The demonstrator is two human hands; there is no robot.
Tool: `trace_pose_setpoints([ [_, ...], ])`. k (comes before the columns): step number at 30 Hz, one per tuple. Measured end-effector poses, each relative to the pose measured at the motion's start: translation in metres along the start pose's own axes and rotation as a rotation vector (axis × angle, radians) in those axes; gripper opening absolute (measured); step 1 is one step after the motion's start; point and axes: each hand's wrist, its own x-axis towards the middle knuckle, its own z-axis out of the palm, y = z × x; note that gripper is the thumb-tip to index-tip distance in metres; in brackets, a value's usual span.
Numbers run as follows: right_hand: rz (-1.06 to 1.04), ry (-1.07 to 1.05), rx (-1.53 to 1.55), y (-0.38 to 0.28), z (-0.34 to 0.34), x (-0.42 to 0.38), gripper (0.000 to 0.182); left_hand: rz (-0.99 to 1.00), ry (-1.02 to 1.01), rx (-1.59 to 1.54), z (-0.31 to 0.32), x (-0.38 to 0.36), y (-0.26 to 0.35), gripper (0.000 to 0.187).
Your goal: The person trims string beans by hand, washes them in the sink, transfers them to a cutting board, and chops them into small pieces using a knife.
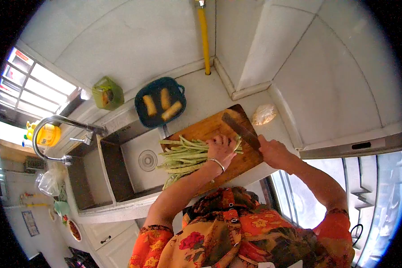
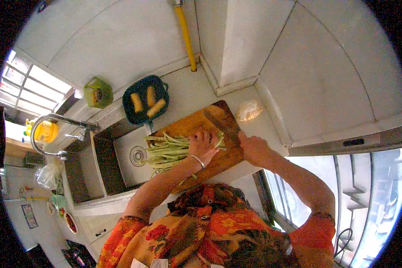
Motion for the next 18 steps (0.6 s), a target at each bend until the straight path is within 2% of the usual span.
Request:
trace_pose_setpoints([
  [3,0.044,-0.090,0.078,-0.003,-0.001,0.007,0.035,0.012,-0.041,-0.004,-0.003,-0.001,-0.001,0.059],
  [6,-0.037,-0.033,0.087,0.001,0.024,0.018,0.034,0.016,0.006,-0.003,-0.001,-0.003,0.002,0.055],
  [8,0.013,0.063,0.142,-0.006,0.026,0.027,0.032,-0.007,-0.013,0.005,0.004,-0.001,0.003,0.054],
  [12,0.069,0.091,0.119,-0.014,0.022,0.029,0.030,-0.039,-0.126,-0.049,-0.008,0.000,0.004,0.052],
  [18,0.137,-0.055,0.207,-0.026,-0.021,-0.011,0.032,-0.043,-0.139,-0.038,0.001,0.002,0.006,0.052],
])
